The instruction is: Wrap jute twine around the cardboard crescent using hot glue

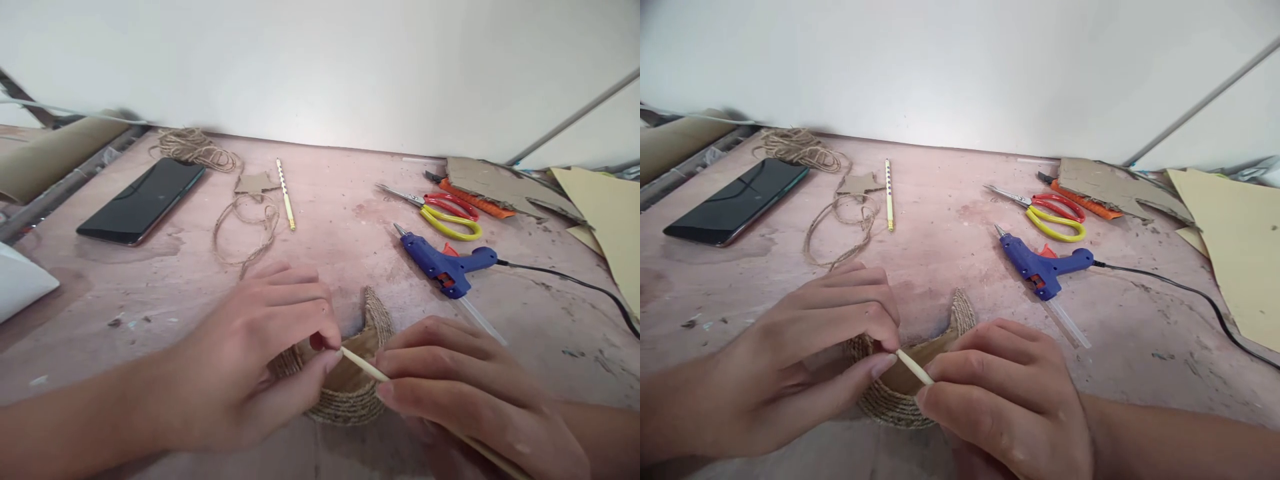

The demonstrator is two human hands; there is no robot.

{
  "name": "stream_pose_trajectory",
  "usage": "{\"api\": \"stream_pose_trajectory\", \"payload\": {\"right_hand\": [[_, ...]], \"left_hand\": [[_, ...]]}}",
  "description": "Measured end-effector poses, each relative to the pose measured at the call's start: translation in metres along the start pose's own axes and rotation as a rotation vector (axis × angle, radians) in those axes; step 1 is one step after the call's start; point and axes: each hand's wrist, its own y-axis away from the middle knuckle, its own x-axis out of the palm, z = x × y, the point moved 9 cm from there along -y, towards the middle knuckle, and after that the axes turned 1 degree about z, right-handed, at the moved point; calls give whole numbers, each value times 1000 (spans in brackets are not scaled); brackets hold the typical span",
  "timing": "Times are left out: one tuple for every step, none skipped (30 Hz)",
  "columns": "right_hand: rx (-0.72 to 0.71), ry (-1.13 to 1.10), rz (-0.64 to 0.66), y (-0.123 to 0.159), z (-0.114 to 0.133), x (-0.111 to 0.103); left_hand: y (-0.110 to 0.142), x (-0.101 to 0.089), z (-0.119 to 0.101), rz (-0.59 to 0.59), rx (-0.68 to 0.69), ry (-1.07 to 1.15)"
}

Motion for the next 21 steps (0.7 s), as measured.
{"api": "stream_pose_trajectory", "payload": {"right_hand": [[2,7,1,0,1,0],[8,12,2,0,1,1],[9,16,4,0,1,1],[12,18,7,0,1,1],[11,19,14,0,1,2],[4,20,21,0,1,2],[-7,18,28,0,2,2],[-11,16,33,0,2,2],[-14,15,43,0,1,2],[-16,11,53,0,1,2],[-16,9,63,0,0,2],[-15,5,71,-1,0,2],[-19,1,70,-1,-1,2],[-26,0,72,-1,0,1],[-36,3,74,-2,0,1],[-46,9,79,-2,1,2],[-56,19,83,-2,1,2],[-67,26,89,-2,2,3],[-73,34,93,-2,3,4],[-81,38,92,-2,3,5],[-87,42,88,-2,4,5]], "left_hand": [[0,1,0,5,-1,10],[0,1,0,8,-4,16],[0,2,1,12,-8,19],[0,2,1,14,-8,24],[0,2,1,18,-3,29],[1,2,1,21,2,33],[1,3,1,25,5,31],[1,3,1,29,8,28],[1,3,1,31,15,26],[1,3,2,31,19,23],[2,3,2,29,20,22],[2,3,2,26,22,26],[2,3,2,19,22,30],[2,4,3,12,19,31],[2,4,3,7,17,27],[2,5,4,6,16,16],[2,5,4,4,21,1],[2,6,4,9,22,-20],[1,7,4,12,27,-42],[1,7,4,17,30,-65],[1,8,4,20,32,-85]]}}
